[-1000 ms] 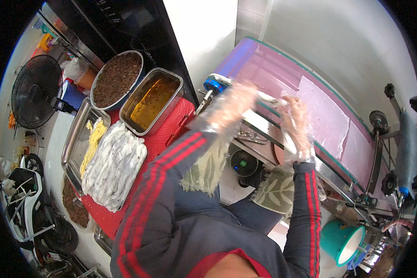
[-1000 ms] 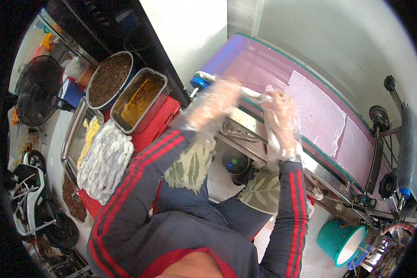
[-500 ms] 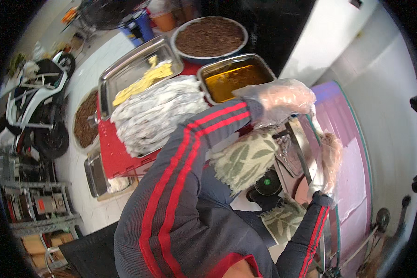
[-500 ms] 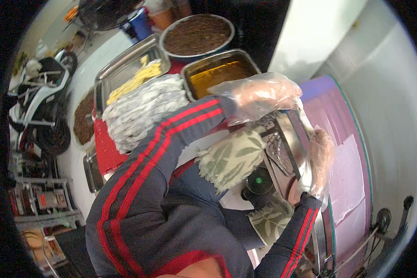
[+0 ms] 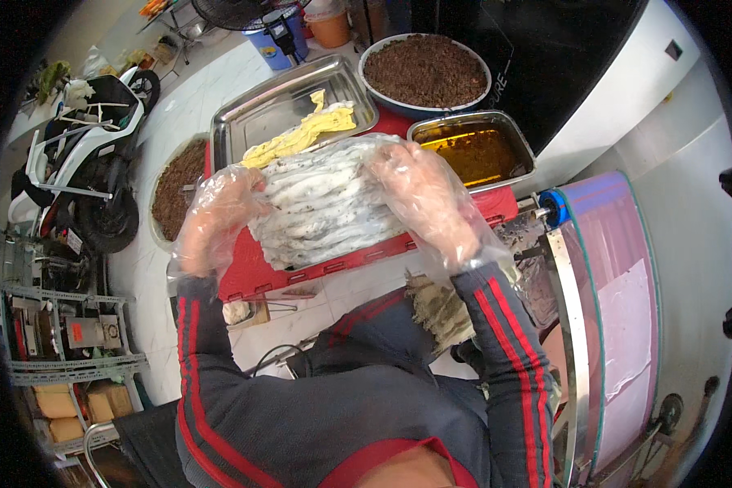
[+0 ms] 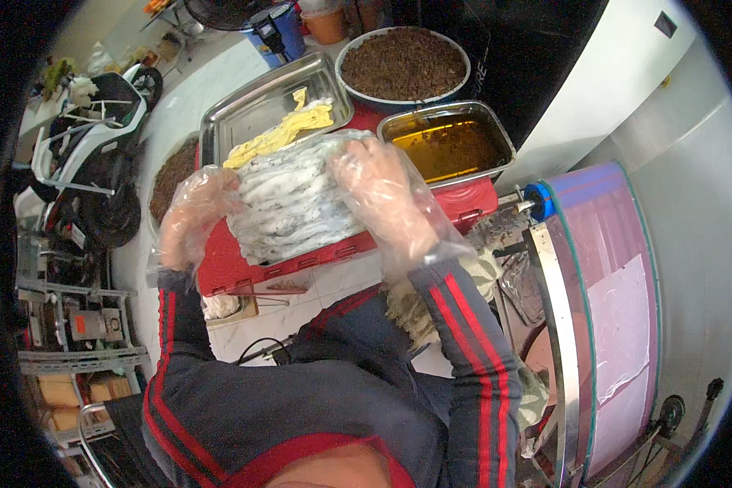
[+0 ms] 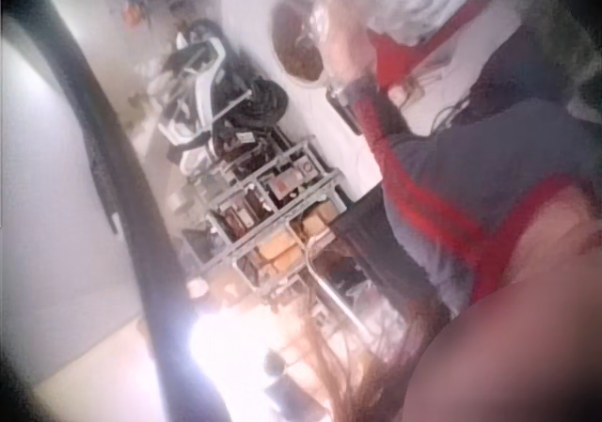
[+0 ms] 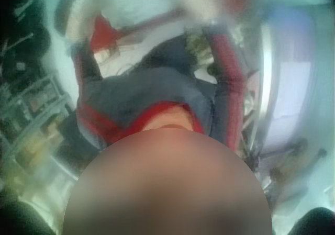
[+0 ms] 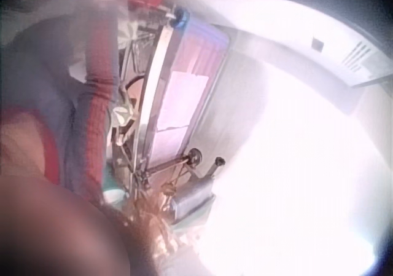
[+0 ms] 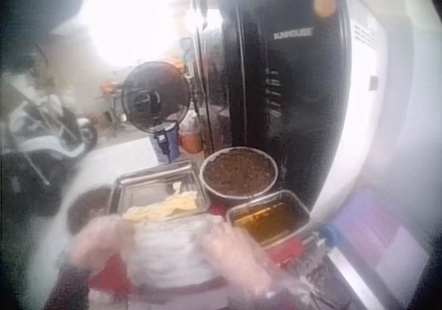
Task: The person assembles small food packets by placing a thin sheet on a flat surface, adding a dark granular filling, and folding the sheet to enclose it. The process is repeated multiple times with consistent hand motions.
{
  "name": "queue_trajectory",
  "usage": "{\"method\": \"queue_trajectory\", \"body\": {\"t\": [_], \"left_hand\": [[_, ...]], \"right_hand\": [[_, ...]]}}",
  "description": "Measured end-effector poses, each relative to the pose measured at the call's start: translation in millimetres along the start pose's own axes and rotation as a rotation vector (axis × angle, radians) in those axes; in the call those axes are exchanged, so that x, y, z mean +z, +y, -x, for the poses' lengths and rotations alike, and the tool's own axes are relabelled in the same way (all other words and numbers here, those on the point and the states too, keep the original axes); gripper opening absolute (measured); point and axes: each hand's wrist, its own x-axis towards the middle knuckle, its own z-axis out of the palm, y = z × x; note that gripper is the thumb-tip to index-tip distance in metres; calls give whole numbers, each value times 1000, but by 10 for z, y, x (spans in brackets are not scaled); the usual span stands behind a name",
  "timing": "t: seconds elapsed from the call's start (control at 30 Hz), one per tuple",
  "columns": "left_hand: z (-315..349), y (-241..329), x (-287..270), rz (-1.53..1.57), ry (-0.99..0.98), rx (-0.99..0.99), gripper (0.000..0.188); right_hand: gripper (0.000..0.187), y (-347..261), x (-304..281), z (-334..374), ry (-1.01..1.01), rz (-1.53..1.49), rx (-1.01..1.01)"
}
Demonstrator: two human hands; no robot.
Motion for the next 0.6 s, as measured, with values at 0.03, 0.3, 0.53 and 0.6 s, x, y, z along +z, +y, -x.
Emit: {"method": "queue_trajectory", "body": {"t": [0.03,0.3,0.53,0.6], "left_hand": [[-141,-30,35,-162,-63,49,48],[-2559,-103,1553,-802,-404,856,53],[-3831,-796,2056,-1218,-784,500,42],[-3790,-553,2022,-1055,-607,565,40]], "right_hand": [[32,15,-49,72,39,-25,9],[32,212,-581,702,208,-90,324],[20,307,-907,1521,348,-43,527],[21,331,-1009,1821,386,-54,548]]}}
